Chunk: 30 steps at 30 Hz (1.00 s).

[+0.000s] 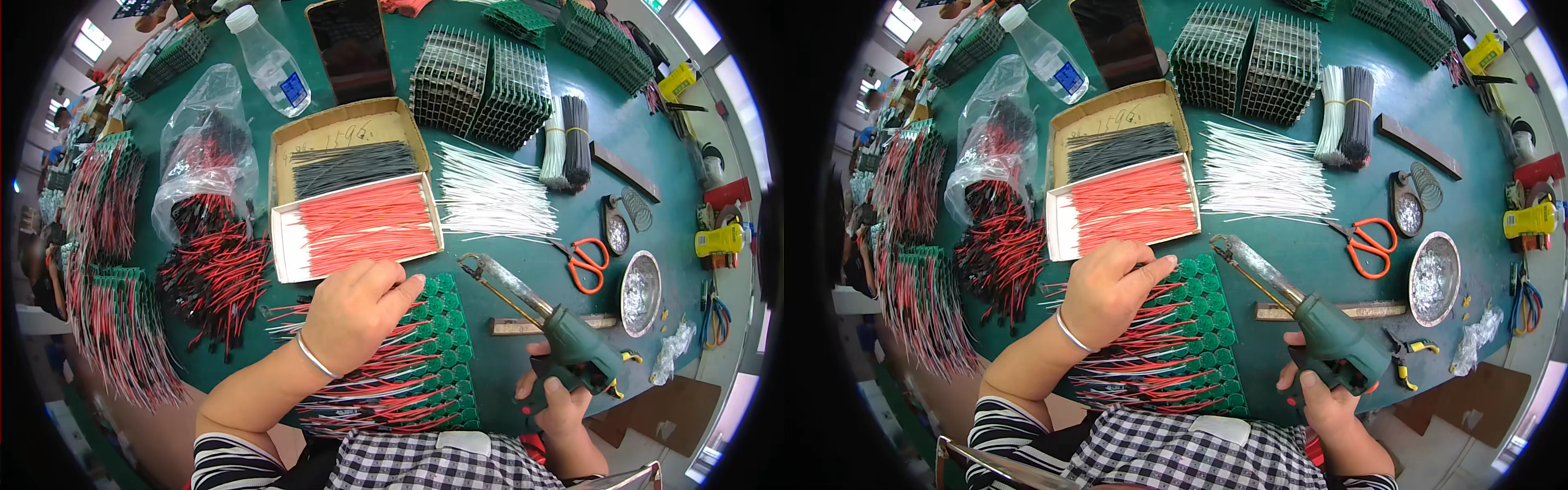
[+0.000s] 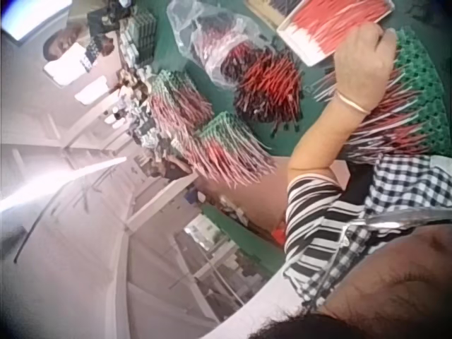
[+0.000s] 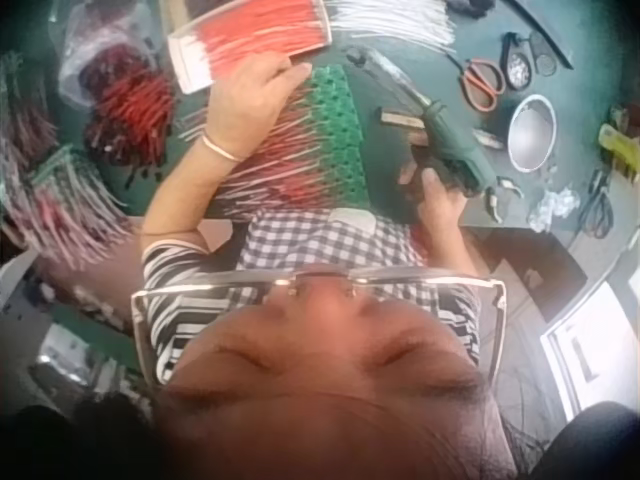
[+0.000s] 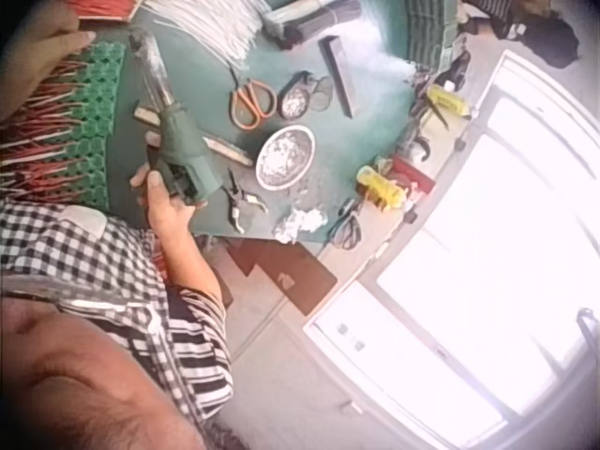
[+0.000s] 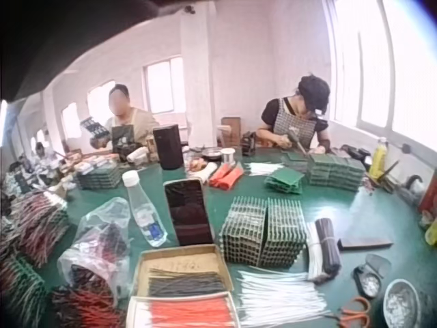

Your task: The recorder is using a heat gun and hand tools to assemble small LED circuit strips at a factory workbench.

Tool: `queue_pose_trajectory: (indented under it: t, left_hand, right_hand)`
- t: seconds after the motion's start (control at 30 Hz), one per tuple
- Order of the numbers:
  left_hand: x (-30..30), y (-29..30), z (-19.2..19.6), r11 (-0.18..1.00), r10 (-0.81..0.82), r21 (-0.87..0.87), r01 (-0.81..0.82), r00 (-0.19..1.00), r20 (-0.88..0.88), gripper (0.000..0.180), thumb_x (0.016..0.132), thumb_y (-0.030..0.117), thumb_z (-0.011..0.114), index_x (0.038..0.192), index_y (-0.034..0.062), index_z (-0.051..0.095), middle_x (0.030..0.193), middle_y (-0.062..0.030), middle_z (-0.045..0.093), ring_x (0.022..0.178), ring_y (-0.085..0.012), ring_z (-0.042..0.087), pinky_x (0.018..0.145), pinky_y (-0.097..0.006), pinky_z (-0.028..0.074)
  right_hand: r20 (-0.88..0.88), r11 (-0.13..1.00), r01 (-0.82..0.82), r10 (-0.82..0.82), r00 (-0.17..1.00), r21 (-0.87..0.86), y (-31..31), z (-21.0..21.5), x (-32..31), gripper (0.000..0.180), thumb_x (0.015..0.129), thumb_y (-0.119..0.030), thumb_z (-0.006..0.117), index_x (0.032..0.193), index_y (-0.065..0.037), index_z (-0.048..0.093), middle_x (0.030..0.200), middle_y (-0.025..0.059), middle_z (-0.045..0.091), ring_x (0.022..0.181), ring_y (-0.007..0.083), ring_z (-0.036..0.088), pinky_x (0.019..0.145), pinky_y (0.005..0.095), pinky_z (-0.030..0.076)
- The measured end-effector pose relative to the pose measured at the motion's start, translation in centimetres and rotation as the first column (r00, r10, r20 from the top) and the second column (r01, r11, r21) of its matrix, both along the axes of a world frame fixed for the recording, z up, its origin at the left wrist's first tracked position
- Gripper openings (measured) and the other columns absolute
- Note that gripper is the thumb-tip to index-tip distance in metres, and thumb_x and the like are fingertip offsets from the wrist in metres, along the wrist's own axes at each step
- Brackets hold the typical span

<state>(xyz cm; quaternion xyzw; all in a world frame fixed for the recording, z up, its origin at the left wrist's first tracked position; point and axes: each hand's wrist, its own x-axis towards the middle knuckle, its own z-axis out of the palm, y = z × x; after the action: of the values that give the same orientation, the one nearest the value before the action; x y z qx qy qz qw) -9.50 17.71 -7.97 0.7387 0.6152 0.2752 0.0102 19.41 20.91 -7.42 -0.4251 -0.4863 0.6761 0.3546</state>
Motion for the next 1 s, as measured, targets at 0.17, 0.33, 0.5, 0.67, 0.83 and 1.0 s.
queue_pose_trajectory:
  t: [0.17, 0.33, 0.5, 0.67, 0.83, 1.0]
  left_hand:
    - [0.5, 1.0, 0.0, 0.994, -0.016, 0.104, 0.023, 0.998, -0.065, 0.015, 0.070, 0.008, 0.069, 0.085, 0.0099, 0.069, 0.074, 0.0002, 0.056, 0.069, -0.0184, 0.055, 0.065, -0.034, 0.040]
    - [0.3, 0.8, -2.1, 0.998, 0.000, 0.055, 0.004, 0.998, -0.064, 0.016, 0.068, 0.008, 0.069, 0.083, 0.0118, 0.068, 0.073, 0.0024, 0.054, 0.074, -0.0171, 0.053, 0.074, -0.035, 0.036]
    - [0.3, 0.8, -2.2, 0.999, 0.013, 0.053, -0.011, 0.999, -0.048, 0.017, 0.066, 0.009, 0.069, 0.083, 0.0121, 0.068, 0.074, 0.0033, 0.054, 0.076, -0.0164, 0.053, 0.076, -0.036, 0.034]
    - [0.3, 0.8, -2.1, 0.998, 0.015, 0.054, -0.013, 0.999, -0.046, 0.015, 0.068, 0.010, 0.068, 0.083, 0.0136, 0.068, 0.076, 0.0047, 0.057, 0.076, -0.0150, 0.054, 0.075, -0.037, 0.032]
    - [0.2, 0.7, -2.4, 0.998, 0.027, 0.060, -0.025, 0.999, -0.045, 0.012, 0.070, 0.011, 0.066, 0.082, 0.0143, 0.068, 0.076, 0.0052, 0.058, 0.076, -0.0145, 0.054, 0.075, -0.036, 0.031]
    - [0.2, 0.7, -2.3, 0.999, 0.027, 0.048, -0.025, 0.999, -0.039, 0.011, 0.071, 0.012, 0.065, 0.081, 0.0142, 0.067, 0.077, 0.0051, 0.059, 0.076, -0.0144, 0.054, 0.075, -0.036, 0.031]
  right_hand:
    - [0.076, 0.994, -0.030, 0.022, 0.997, 0.108, 0.1, 0.0, 1.0, 0.056, 0.083, -0.019, 0.063, 0.128, 0.005, 0.039, 0.115, 0.0199, 0.055, 0.060, 0.0210, 0.061, 0.056, 0.0338, 0.053]
    - [0.141, 0.988, -0.140, 0.130, 0.981, 0.067, -0.5, 0.1, 0.9, 0.052, 0.083, -0.012, 0.058, 0.130, 0.002, 0.042, 0.119, 0.0160, 0.056, 0.067, 0.0169, 0.061, 0.064, 0.0311, 0.051]
    - [0.204, 0.958, -0.243, 0.211, 0.956, 0.149, -0.6, -1.9, 1.7, 0.048, 0.082, -0.009, 0.056, 0.127, 0.004, 0.045, 0.103, 0.0133, 0.061, 0.065, 0.0169, 0.060, 0.064, 0.0323, 0.051]
    - [0.305, 0.893, -0.373, 0.292, 0.906, 0.253, -0.6, -1.8, 1.3, 0.046, 0.085, -0.010, 0.054, 0.127, 0.004, 0.044, 0.114, 0.0152, 0.058, 0.064, 0.0179, 0.060, 0.063, 0.0320, 0.051]
    - [0.313, 0.955, -0.244, 0.183, 0.932, 0.168, -0.6, -0.9, 0.1, 0.030, 0.077, -0.002, 0.059, 0.107, 0.002, 0.058, 0.072, 0.0034, 0.058, 0.058, 0.0137, 0.061, 0.061, 0.0291, 0.049]
    - [0.319, 0.939, -0.303, 0.240, 0.917, 0.165, -0.7, -1.0, 0.5, 0.029, 0.081, -0.007, 0.057, 0.109, 0.002, 0.054, 0.076, 0.0062, 0.059, 0.061, 0.0138, 0.060, 0.058, 0.0277, 0.048]
